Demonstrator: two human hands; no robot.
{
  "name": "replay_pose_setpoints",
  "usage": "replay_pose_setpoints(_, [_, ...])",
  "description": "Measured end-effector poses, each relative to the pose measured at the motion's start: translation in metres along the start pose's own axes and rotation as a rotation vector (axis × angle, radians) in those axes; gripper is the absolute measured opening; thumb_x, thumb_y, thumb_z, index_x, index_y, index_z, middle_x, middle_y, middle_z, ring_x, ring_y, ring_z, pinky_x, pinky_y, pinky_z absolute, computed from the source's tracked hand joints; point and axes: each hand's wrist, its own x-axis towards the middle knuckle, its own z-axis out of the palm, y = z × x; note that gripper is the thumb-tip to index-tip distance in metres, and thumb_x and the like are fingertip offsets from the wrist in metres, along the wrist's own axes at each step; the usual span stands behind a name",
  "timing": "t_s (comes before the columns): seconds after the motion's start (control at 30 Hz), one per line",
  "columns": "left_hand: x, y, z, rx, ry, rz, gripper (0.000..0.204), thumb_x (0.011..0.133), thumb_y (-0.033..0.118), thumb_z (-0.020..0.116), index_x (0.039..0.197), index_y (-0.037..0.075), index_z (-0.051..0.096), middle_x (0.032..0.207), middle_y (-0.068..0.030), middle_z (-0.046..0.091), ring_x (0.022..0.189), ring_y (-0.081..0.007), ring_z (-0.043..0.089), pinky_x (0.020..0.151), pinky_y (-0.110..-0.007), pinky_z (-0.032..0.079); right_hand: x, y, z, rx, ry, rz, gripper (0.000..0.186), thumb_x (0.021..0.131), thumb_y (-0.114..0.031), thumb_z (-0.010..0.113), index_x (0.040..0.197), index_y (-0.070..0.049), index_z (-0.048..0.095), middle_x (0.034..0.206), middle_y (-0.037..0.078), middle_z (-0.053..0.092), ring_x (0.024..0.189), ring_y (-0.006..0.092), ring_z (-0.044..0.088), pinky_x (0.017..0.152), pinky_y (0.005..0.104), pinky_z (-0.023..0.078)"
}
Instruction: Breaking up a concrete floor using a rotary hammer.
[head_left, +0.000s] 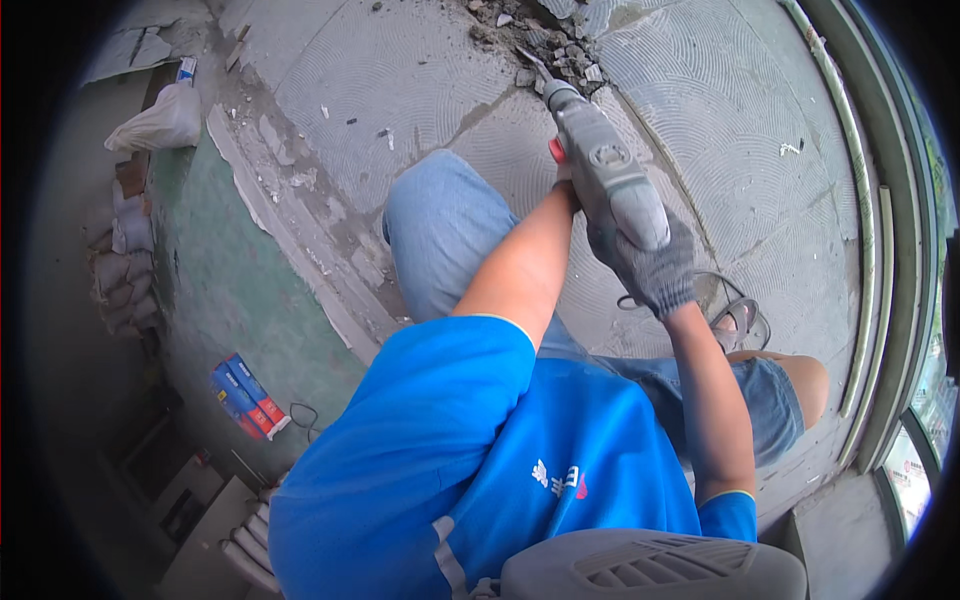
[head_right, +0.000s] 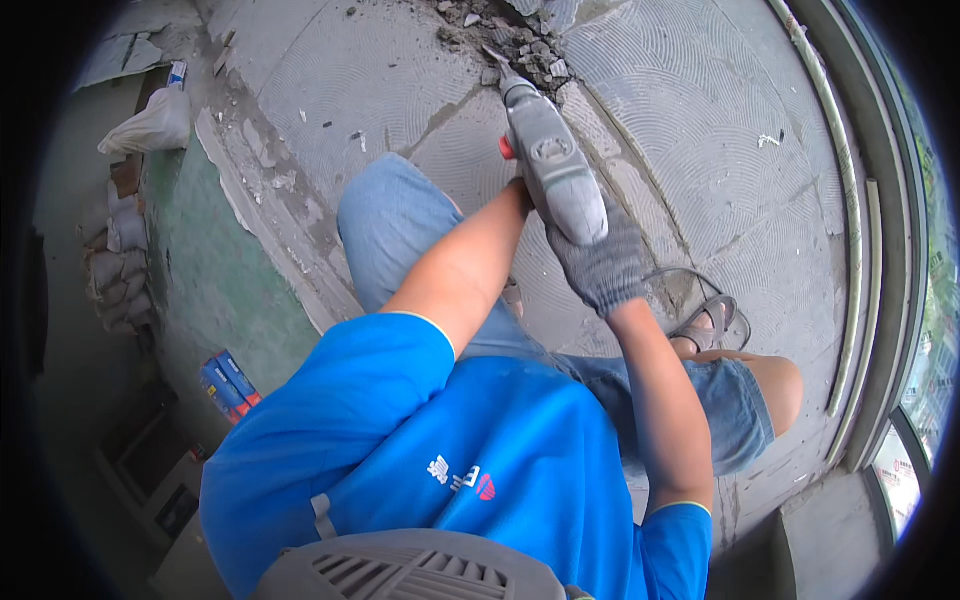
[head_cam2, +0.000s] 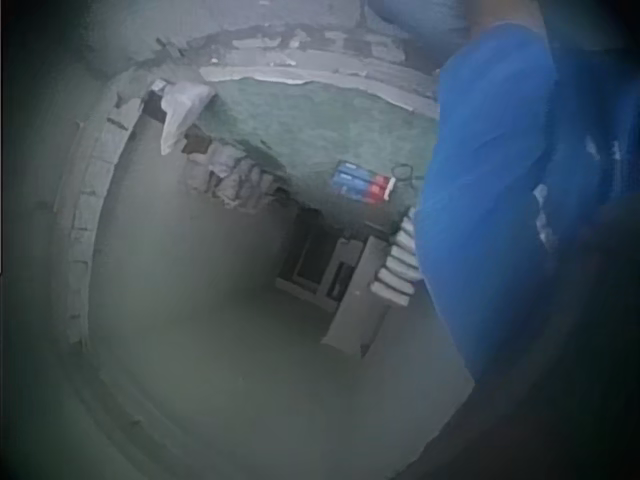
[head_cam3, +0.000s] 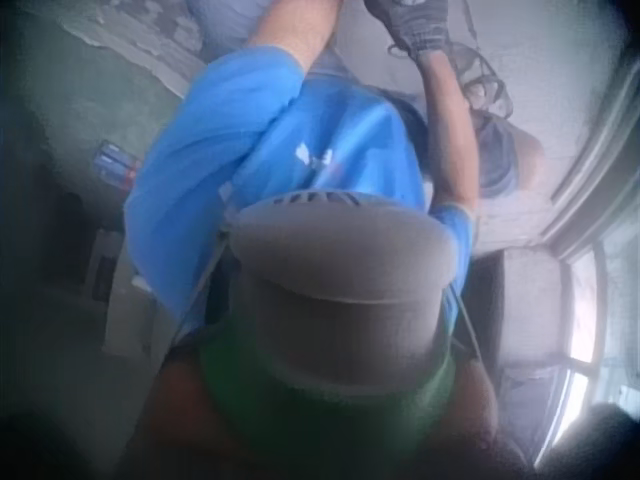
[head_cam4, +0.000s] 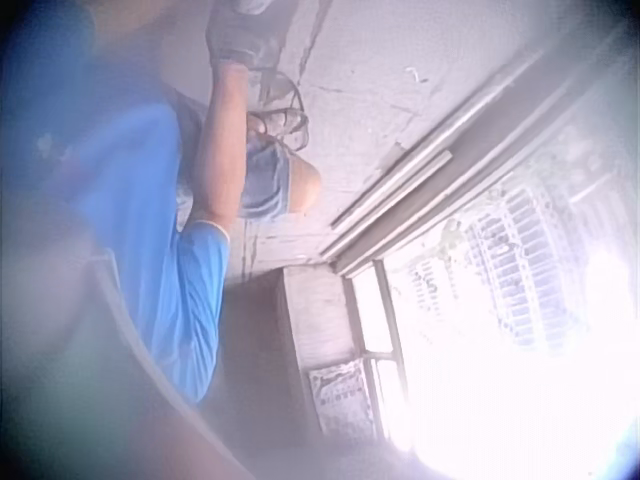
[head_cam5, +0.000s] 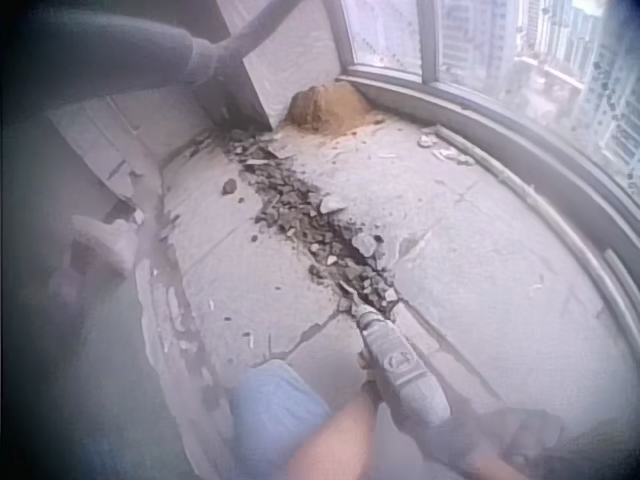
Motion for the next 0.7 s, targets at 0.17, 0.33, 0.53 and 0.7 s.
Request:
replay_pose_setpoints(0.17, [0.043,-0.007,-0.031,0.324,-0.315,0.344,0.053,0.098,0.042,0.034,0.142,0.012,0.034,0.146,-0.0080,0.036,0.133,-0.0236,0.033,0.112,-0.035,0.024,0.031,-0.011,-0.002,0.082,0.038,-0.107,0.038,0.074,-0.023,0.071,0.102,0.001,0.062,0.087,0.016,0.069,0.081,0.0328,0.068,0.070,0.0404,0.052])
replay_pose_setpoints(0.33, [0.054,0.042,-0.062,0.668,-0.665,0.765,0.048,0.098,0.036,0.041,0.139,0.012,0.038,0.144,-0.0083,0.039,0.132,-0.0222,0.035,0.111,-0.034,0.026,0.042,-0.017,-0.014,0.095,0.326,-0.518,0.029,0.072,-0.017,0.067,0.094,0.001,0.064,0.071,0.008,0.065,0.056,0.0124,0.060,0.054,0.0289,0.049])
replay_pose_setpoints(0.53, [-0.083,-0.004,0.042,0.361,-0.401,0.039,0.020,0.092,0.019,0.050,0.110,0.012,0.056,0.093,-0.0091,0.062,0.077,-0.0198,0.061,0.062,-0.037,0.050,-0.018,0.025,-0.113,0.329,-0.061,0.200,0.016,0.073,-0.014,0.060,0.077,0.000,0.065,0.065,0.007,0.061,0.058,0.0136,0.060,0.055,0.0283,0.048])
replay_pose_setpoints(0.7, [-0.182,-0.013,0.097,0.481,-0.388,0.016,0.007,0.072,0.004,0.058,0.079,0.006,0.060,0.062,-0.0061,0.057,0.054,-0.0184,0.057,0.049,-0.033,0.046,-0.090,0.030,-0.186,0.572,-0.030,0.301,0.036,0.072,-0.012,0.060,0.106,0.000,0.057,0.078,0.004,0.056,0.066,0.0143,0.056,0.056,0.0265,0.046])
